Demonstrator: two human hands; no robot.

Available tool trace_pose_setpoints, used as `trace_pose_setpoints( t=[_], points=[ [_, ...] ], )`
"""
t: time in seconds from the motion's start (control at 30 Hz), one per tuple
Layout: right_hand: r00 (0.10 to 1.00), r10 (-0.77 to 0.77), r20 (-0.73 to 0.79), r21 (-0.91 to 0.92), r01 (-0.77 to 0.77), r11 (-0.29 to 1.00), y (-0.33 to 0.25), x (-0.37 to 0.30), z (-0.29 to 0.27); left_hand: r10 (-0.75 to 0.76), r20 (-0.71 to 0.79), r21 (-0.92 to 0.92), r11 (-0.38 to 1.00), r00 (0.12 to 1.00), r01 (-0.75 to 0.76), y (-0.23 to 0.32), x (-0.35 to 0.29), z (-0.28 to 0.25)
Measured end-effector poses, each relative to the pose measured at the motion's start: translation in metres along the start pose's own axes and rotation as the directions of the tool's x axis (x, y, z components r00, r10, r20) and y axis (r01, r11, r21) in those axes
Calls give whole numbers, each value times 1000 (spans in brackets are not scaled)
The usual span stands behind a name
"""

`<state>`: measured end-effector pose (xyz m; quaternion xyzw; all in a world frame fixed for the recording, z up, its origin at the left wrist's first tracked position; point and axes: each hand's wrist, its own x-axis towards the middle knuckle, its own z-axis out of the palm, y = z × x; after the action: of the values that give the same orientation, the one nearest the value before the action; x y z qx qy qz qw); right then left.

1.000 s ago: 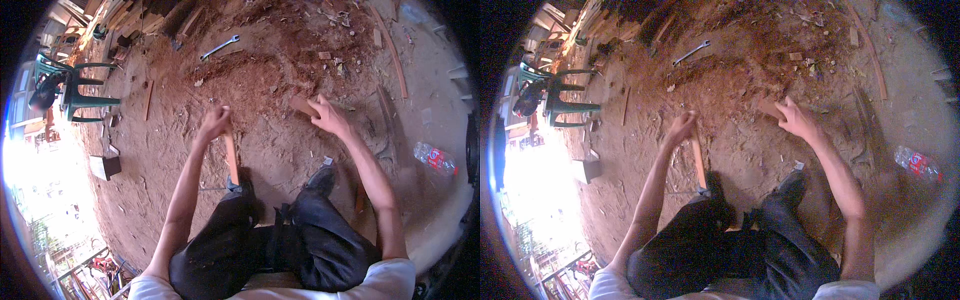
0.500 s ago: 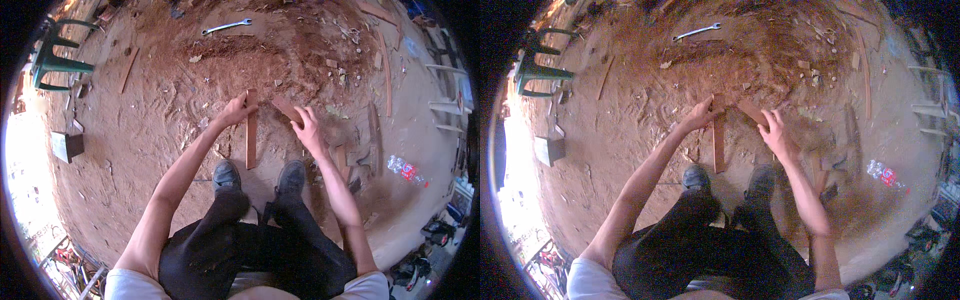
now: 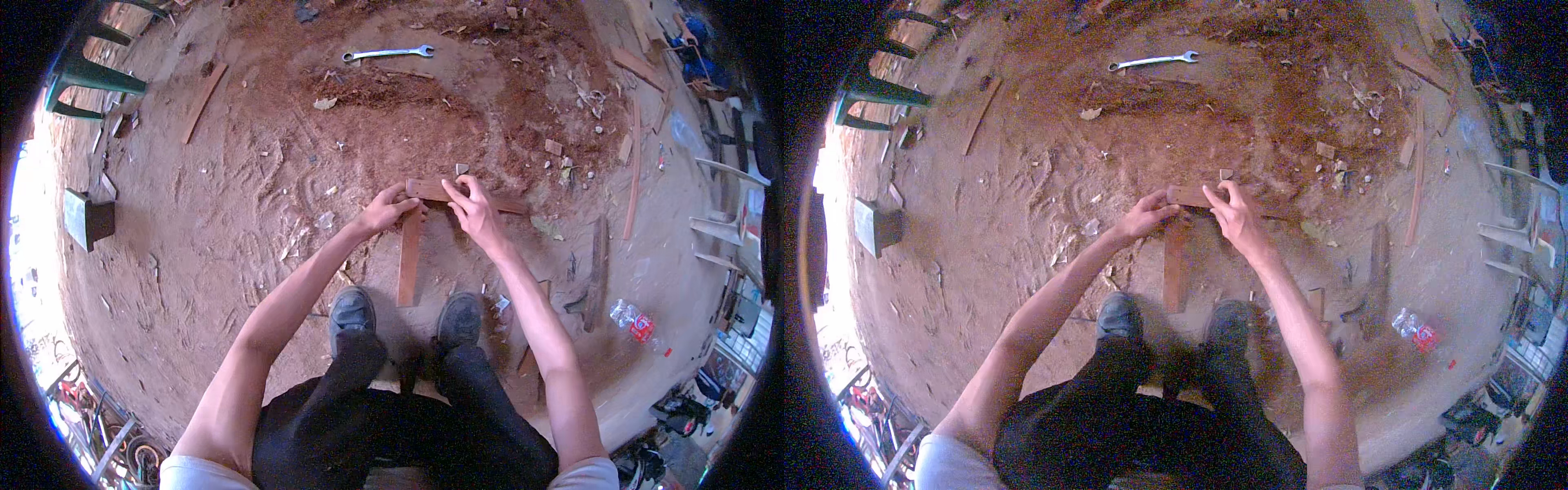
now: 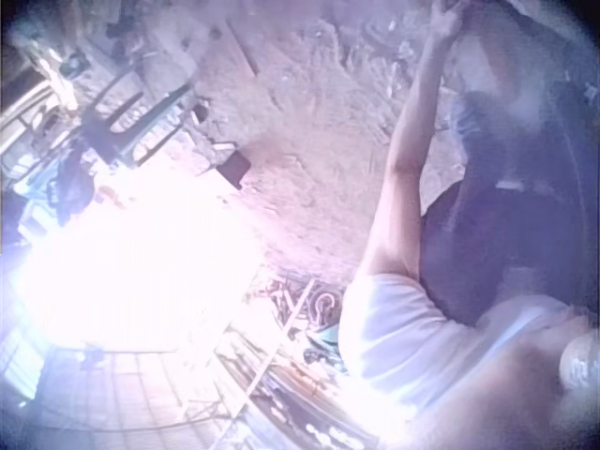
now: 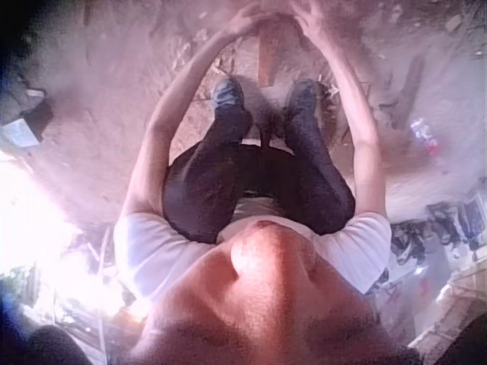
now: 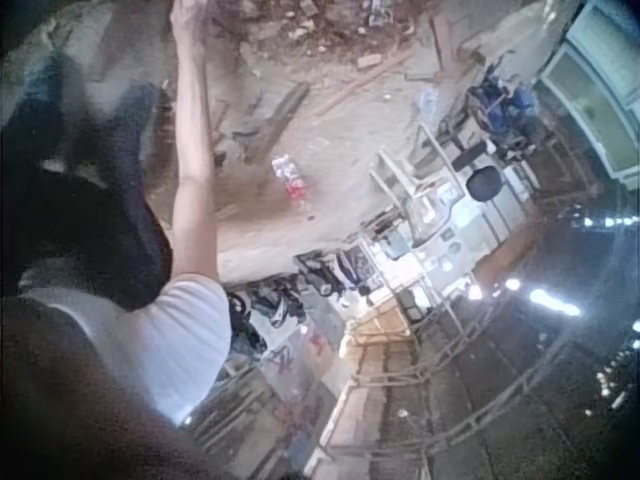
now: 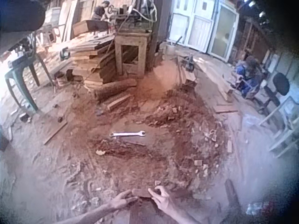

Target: The person joins small pieces of wood together, checking the fit and using a small hammer to tap them into place.

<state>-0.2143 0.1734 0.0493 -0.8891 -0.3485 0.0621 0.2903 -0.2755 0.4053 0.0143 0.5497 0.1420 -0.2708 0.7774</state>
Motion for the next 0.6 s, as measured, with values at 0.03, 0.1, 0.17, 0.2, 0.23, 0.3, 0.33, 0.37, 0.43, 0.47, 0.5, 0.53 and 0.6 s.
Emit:
trace_pose_setpoints(
  t=[0.03,0.1,0.17,0.2,0.23,0.3,0.33,0.37,0.43,0.47,0.5,0.53,0.6],
  points=[
    [1000,-2,-6,4,2,1000,2,-1,2,2,-16,49,999,1000,-1,-4,1,-2],
    [1000,-6,-20,13,6,1000,4,-5,5,8,-45,148,989,999,-2,-12,4,-2],
    [997,-13,-76,-34,10,999,4,-8,7,13,-55,251,968,998,1,-14,10,-3],
    [995,-18,-103,-58,12,998,3,-10,9,16,-60,300,954,998,3,-15,11,-3],
    [994,-12,-104,-37,8,999,5,-12,7,55,-59,323,946,997,-33,-15,11,-1],
    [995,-2,-105,5,3,1000,9,-16,3,134,-57,366,925,989,-105,-16,9,3],
    [992,-4,-129,27,8,1000,11,-18,2,101,-49,364,928,994,-76,-11,7,5],
    [988,-7,-152,49,14,999,13,-19,0,67,-42,362,931,997,-47,-6,4,7],
    [983,-6,-184,68,19,997,14,-19,-4,65,-53,292,955,996,-47,2,-3,7],
    [981,-4,-193,67,17,998,13,-18,-9,97,-72,225,971,993,-78,4,-7,7],
    [979,-1,-202,66,15,998,12,-16,-12,128,-93,157,981,987,-112,6,-13,7],
    [981,12,-192,92,6,996,14,-18,-20,115,-69,107,989,991,-107,13,-14,15],
    [985,34,-171,162,-6,987,15,-20,-29,87,-34,14,996,996,-87,29,-27,25]
  ],
)
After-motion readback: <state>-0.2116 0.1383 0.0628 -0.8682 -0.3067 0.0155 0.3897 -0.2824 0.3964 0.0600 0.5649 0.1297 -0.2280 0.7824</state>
